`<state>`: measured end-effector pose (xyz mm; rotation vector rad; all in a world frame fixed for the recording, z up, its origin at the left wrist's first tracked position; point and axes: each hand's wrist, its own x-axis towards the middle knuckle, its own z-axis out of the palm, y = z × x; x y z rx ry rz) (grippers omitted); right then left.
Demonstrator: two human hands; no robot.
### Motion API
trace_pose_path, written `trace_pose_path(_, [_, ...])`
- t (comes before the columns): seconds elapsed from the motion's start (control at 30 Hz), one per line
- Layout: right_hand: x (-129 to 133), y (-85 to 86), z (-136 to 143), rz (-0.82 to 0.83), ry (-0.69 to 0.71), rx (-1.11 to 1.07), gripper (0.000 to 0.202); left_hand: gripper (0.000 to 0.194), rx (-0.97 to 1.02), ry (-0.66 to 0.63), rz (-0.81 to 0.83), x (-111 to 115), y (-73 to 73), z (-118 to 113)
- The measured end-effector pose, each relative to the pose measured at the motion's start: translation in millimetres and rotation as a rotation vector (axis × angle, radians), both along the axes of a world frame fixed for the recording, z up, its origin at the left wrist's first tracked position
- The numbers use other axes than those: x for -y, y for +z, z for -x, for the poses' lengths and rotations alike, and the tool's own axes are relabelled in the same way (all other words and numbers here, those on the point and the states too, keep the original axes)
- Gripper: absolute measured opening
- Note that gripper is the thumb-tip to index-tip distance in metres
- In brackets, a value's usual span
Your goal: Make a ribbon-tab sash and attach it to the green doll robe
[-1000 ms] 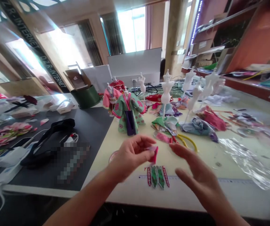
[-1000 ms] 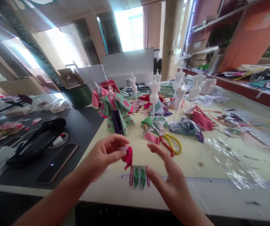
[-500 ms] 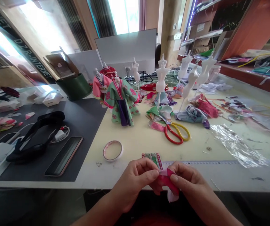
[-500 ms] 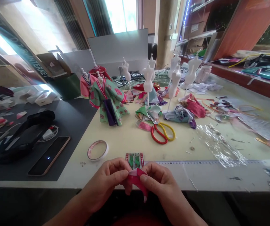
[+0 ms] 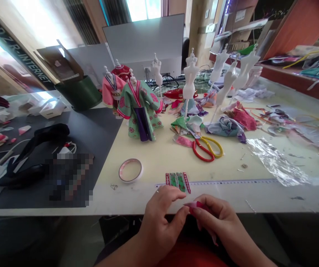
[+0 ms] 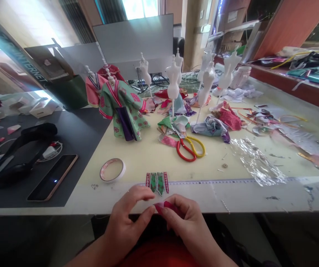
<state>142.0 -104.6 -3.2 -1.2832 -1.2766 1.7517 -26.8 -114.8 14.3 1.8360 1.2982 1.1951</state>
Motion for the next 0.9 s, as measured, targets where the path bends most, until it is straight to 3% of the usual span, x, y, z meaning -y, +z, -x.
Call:
trace_pose_path(0.07, [1.1, -1.7, 0.8, -0.058, -0.014, 0.029, 0.033, 0.020, -0.165, 0.010, -0.300, 1.0, -2.8, -0.2])
trace_pose_path(0.13, [2.5, -2.4, 1.4, -0.126, -0.022, 0.049, 0.030, 0.020, -0.249, -0.001, -0.377, 1.1, -4.1, -1.3])
trace_pose_path(0.37, [5.5, -0.1, 2.7, -0.465, -0.003, 0.115, 0.013, 0.014, -0.227, -0.058, -0.279, -1.1, -8.8, -2.0])
trace_pose_path(0.5, [5.6, -2.6, 3.8, -0.532, 0.046, 0.181, 0.014, 0.009, -0.124, -0.066, -0.152, -2.3, -9.6, -0.4])
trace_pose_path(0.57, [5.7, -4.8, 3.8, -0.452, 0.059, 0.165, 0.017, 0.010, -0.043, -0.077, -0.010, -3.2, -6.7, 1.1])
trace_pose_path(0.77, [6.0, -12.6, -0.4, 0.088, 0.087, -0.105, 0.027, 0.017, 0.224, -0.136, 0.614, -7.6, -1.0, 5.3])
trace_pose_path(0.83, [6.9, -14.7, -1.4, 0.181, 0.093, -0.168, 0.028, 0.020, 0.290, -0.144, 0.704, -8.2, -2.6, 5.1])
trace_pose_path(0.9, [8.5, -15.6, -1.5, 0.233, 0.079, -0.208, 0.029, 0.017, 0.259, -0.074, 0.629, -6.7, -3.4, 4.3])
